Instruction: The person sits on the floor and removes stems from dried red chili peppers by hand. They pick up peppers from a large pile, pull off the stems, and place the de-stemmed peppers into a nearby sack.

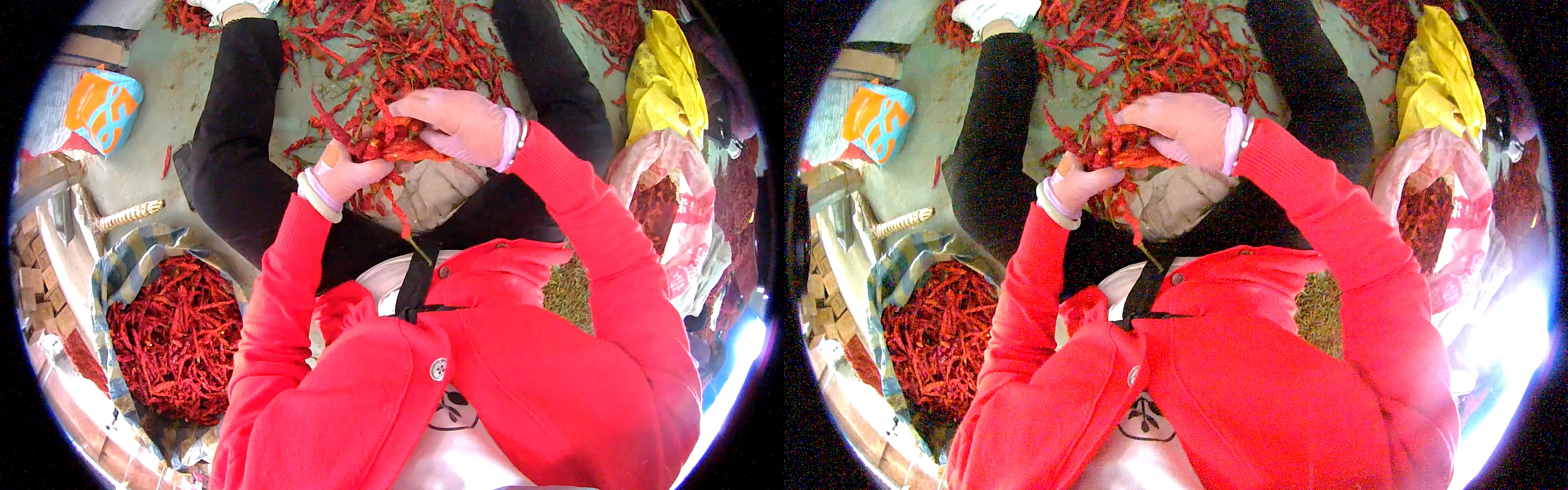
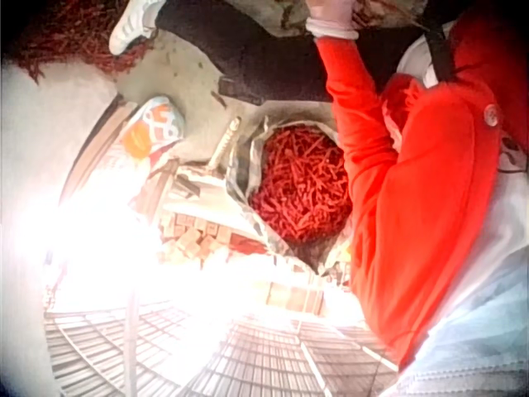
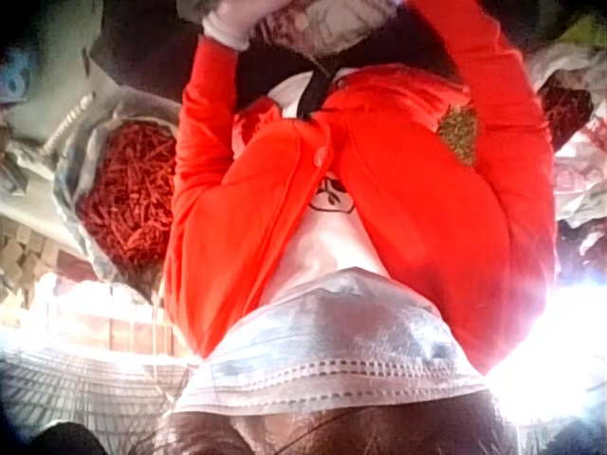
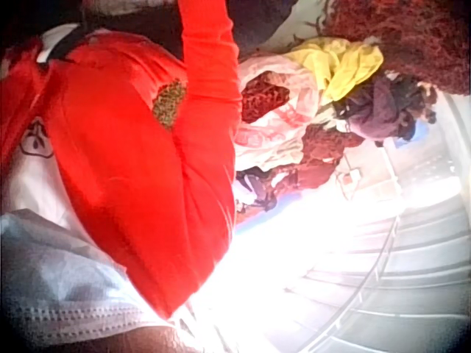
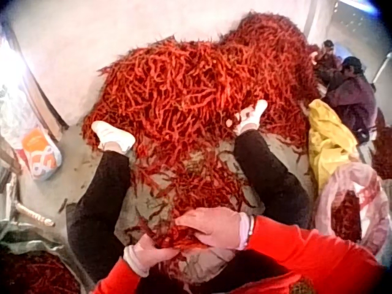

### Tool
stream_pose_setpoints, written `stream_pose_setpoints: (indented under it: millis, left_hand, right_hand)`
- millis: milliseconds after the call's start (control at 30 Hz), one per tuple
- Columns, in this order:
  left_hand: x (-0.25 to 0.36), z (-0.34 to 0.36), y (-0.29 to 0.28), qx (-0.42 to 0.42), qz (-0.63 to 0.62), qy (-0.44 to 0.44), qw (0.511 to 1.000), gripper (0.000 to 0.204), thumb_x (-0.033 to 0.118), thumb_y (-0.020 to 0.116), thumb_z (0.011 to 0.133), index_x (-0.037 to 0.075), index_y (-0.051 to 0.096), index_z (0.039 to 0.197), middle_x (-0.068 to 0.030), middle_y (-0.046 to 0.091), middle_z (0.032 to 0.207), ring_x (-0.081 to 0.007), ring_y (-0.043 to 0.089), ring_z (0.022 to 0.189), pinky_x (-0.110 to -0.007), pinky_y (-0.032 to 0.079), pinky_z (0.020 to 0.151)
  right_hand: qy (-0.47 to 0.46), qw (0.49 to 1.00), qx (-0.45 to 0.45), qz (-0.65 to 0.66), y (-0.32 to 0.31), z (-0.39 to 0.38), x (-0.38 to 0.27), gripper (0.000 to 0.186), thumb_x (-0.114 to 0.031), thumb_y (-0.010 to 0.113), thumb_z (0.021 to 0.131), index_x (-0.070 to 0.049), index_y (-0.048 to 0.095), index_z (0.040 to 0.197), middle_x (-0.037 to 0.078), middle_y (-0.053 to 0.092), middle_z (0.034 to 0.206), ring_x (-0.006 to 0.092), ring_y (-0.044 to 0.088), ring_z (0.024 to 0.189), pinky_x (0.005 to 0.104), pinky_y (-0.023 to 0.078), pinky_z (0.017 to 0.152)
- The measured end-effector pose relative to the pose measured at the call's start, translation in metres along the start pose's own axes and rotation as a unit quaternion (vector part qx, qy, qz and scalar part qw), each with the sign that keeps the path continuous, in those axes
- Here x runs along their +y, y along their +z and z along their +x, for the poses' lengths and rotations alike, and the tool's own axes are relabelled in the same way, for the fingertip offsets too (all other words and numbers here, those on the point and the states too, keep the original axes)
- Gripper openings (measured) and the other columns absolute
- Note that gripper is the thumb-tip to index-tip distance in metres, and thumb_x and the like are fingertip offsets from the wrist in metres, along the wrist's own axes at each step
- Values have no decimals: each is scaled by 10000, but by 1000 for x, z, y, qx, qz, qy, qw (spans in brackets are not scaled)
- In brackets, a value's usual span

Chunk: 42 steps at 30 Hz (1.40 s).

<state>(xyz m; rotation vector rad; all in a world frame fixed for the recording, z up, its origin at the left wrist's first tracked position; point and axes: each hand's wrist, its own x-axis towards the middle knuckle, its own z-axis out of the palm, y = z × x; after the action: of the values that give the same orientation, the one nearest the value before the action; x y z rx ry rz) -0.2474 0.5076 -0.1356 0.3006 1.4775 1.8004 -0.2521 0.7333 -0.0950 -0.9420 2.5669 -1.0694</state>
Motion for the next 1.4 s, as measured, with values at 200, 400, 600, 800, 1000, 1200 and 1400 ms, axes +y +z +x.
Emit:
stream_pose_setpoints:
  millis: [200,400,600,800,1000,1200,1400]
  left_hand:
    - [2,-9,-8,61,-185,-83,977,401,101,573,745,-41,550,1120,-144,652,955,-230,626,873,-335,474,834]
    - [-1,-7,-3,16,-321,-43,946,412,146,573,745,-52,561,1106,-175,605,1095,-270,580,1012,-372,407,954]
    - [-3,-6,13,43,-370,-39,927,442,177,545,757,-51,545,1136,-159,591,1131,-270,544,1074,-366,368,1000]
    - [-1,-10,11,27,-387,-109,915,449,117,564,746,-20,528,1172,-137,603,1093,-247,587,989,-374,445,912]
    - [9,-11,22,78,-259,-63,961,441,20,507,749,0,503,1189,-122,604,1087,-242,609,954,-371,478,877]
    - [-11,-13,8,27,-332,-75,940,423,174,550,728,-35,549,1096,-154,599,1096,-274,592,945,-411,453,896]
    - [-9,-9,12,66,-309,-69,946,384,83,517,746,-18,541,1115,-145,590,1126,-260,574,993,-399,429,932]
  right_hand:
    - [107,989,70,-76,-14,-17,16,246,-126,549,809,-103,558,1053,150,622,888,351,599,844,432,487,737]
    - [349,826,50,440,-33,-24,-25,235,-201,470,907,-47,593,1036,8,610,817,49,509,667,166,366,564]
    - [255,769,134,571,7,-15,-42,186,-112,518,878,12,619,975,17,639,940,95,592,819,260,481,708]
    - [170,935,205,233,31,-3,-40,215,-94,565,799,3,600,988,140,616,899,275,612,828,353,488,749]
    - [118,964,214,106,33,4,-32,193,-156,614,767,-14,615,897,166,603,837,343,589,806,395,475,717]
    - [263,889,307,214,7,-2,-28,91,-89,604,791,-3,600,823,123,593,736,197,569,675,278,450,644]
    - [226,892,159,358,21,-18,-28,133,-135,591,801,-6,612,820,132,614,776,233,611,733,303,471,698]
